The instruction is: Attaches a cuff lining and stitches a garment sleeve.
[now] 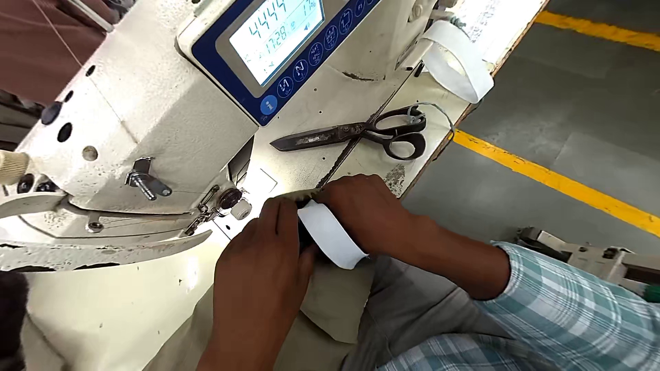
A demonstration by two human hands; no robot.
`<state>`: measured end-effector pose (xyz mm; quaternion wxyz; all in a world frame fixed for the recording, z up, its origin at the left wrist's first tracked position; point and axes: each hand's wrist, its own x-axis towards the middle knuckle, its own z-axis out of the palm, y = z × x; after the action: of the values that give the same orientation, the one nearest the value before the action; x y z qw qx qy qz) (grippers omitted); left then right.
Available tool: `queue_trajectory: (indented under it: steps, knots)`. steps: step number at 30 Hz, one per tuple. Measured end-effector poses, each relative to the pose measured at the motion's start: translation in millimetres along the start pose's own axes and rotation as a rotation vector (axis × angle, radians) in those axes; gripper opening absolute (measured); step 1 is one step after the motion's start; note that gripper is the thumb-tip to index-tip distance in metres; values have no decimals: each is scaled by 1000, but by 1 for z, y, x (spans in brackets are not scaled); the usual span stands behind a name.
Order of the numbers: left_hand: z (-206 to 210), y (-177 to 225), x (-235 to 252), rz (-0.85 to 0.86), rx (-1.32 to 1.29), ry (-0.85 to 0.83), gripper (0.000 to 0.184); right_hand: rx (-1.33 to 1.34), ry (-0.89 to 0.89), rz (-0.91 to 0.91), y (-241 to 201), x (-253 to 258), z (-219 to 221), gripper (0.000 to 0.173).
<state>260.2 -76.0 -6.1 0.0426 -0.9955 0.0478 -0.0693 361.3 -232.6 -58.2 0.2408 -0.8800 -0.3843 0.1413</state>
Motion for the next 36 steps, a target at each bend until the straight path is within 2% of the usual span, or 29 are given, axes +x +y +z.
queue_trajectory:
  steps: [2,5,8,11,14,18,20,24,28,30,31,36]
  knots:
    - [7,-5,-1,84,-71,100,51,7,13,15,-2,-1,0,12]
    - [19,-15,0,263,-132,156,45,-11,25,28,-7,-5,-3,21]
    - [28,-29,3,344,-116,159,34,-17,-30,9,-6,-8,-2,3]
    - [36,-33,6,401,-91,115,26,3,24,-7,-3,-14,5,2]
    - [38,-31,6,455,-87,119,15,41,101,-4,1,-15,14,9]
    - [43,-36,8,462,-140,113,32,54,190,23,2,-13,24,12]
    - [45,-40,7,485,-125,72,25,85,185,53,3,-13,24,14]
    - [43,-48,7,521,-142,-7,31,118,217,106,4,-11,20,39]
    - [39,-48,9,515,-133,-49,32,128,308,84,6,-9,18,60]
    - [40,-47,10,506,-142,-52,34,99,296,93,13,-11,14,73]
    - [41,-46,9,501,-148,-54,35,85,276,97,17,-14,12,73]
    - [44,-46,10,529,-141,-42,33,62,253,83,32,-19,15,43]
